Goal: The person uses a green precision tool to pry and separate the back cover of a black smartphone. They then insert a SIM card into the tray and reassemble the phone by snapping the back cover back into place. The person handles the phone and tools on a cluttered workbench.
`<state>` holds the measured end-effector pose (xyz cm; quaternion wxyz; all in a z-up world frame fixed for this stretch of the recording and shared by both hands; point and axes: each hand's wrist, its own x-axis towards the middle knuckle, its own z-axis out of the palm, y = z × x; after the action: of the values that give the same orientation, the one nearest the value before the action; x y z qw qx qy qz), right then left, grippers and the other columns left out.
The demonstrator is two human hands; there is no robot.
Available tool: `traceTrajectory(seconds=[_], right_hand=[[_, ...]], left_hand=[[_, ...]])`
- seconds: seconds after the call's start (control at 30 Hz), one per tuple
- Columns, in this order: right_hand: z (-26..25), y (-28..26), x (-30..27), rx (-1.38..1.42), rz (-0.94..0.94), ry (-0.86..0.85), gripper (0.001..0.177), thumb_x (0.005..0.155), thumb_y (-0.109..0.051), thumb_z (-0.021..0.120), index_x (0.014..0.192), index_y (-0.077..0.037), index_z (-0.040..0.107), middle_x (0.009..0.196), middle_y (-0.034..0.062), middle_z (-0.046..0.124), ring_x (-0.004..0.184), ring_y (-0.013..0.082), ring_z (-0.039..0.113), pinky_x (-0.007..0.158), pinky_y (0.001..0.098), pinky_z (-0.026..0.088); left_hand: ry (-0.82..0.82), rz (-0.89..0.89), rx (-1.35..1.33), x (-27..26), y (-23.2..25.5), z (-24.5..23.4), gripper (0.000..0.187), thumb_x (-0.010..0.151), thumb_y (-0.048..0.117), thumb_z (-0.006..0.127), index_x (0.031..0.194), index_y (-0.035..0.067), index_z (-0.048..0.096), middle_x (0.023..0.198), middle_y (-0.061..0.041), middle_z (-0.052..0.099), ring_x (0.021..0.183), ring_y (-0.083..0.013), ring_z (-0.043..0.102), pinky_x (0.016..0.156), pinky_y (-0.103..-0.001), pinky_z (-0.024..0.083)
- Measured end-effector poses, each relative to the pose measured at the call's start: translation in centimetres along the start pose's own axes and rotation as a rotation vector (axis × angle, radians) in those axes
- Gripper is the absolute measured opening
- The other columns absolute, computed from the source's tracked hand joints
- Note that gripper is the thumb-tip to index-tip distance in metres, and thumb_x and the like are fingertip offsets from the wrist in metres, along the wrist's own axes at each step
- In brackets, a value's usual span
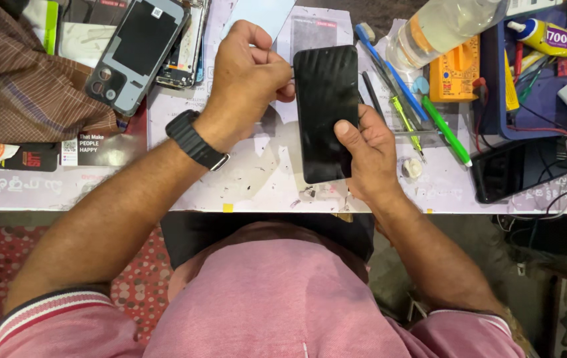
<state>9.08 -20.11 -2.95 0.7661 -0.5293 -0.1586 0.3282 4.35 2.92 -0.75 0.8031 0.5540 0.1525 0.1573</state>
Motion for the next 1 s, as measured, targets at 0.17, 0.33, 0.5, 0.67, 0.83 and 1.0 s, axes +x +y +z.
traceTrajectory(seconds=[0.17, 0.33, 0.5, 0.67, 0.83, 1.0], right_hand=[[-0.1, -0.2, 0.2, 0.022, -0.005, 0.009, 0.034, 0.103, -0.014, 0.068, 0.131, 0.003, 0.058, 0.118, 0.0075, 0.070, 0.105, 0.0129, 0.065, 0.098, 0.0290, 0.053], [-0.3, 0.0, 0.2, 0.042, 0.002, 0.002, 0.032, 0.104, -0.013, 0.068, 0.129, 0.003, 0.059, 0.117, 0.0078, 0.070, 0.105, 0.0133, 0.065, 0.098, 0.0294, 0.053], [-0.1, 0.1, 0.2, 0.015, -0.008, 0.005, 0.031, 0.105, -0.013, 0.068, 0.130, 0.004, 0.059, 0.118, 0.0087, 0.070, 0.106, 0.0139, 0.066, 0.099, 0.0296, 0.054], [3.2, -2.8, 0.8, 0.065, 0.026, 0.018, 0.034, 0.102, -0.012, 0.068, 0.131, 0.004, 0.058, 0.119, 0.0094, 0.071, 0.105, 0.0141, 0.067, 0.099, 0.0301, 0.054], [3.5, -3.3, 1.0, 0.076, 0.033, 0.016, 0.033, 0.103, -0.012, 0.068, 0.130, 0.005, 0.059, 0.119, 0.0094, 0.070, 0.105, 0.0144, 0.067, 0.098, 0.0305, 0.054], [2.1, -2.1, 0.7, 0.067, 0.031, 0.018, 0.032, 0.103, -0.012, 0.068, 0.129, 0.004, 0.060, 0.119, 0.0095, 0.071, 0.105, 0.0140, 0.066, 0.098, 0.0301, 0.054]], left_hand=[[0.030, -0.237, -0.105, -0.4, 1.8, -0.7, 0.006, 0.091, 0.003, 0.058, 0.097, 0.003, 0.055, 0.077, -0.002, 0.063, 0.058, -0.0154, 0.068, 0.052, -0.029, 0.060], [-0.016, -0.274, -0.065, -1.2, 2.1, -0.6, 0.010, 0.095, 0.012, 0.067, 0.090, 0.002, 0.065, 0.080, -0.004, 0.067, 0.060, -0.0148, 0.069, 0.053, -0.028, 0.060], [-0.039, -0.175, 0.032, -1.2, 0.9, -0.1, 0.015, 0.098, 0.014, 0.069, 0.090, 0.001, 0.066, 0.078, -0.006, 0.068, 0.063, -0.0122, 0.069, 0.057, -0.027, 0.062], [-0.024, -0.180, -0.001, -1.0, 0.4, 0.1, 0.014, 0.099, 0.009, 0.065, 0.088, 0.002, 0.064, 0.077, -0.007, 0.068, 0.062, -0.0119, 0.068, 0.057, -0.026, 0.061], [-0.038, -0.171, 0.010, -0.9, 0.7, 0.1, 0.014, 0.100, 0.007, 0.062, 0.087, 0.002, 0.063, 0.078, -0.008, 0.068, 0.061, -0.0123, 0.069, 0.057, -0.026, 0.062], [-0.015, -0.200, 0.042, -1.1, 0.9, 0.0, 0.014, 0.098, 0.006, 0.061, 0.085, 0.002, 0.063, 0.078, -0.009, 0.070, 0.062, -0.0120, 0.069, 0.058, -0.026, 0.063]])
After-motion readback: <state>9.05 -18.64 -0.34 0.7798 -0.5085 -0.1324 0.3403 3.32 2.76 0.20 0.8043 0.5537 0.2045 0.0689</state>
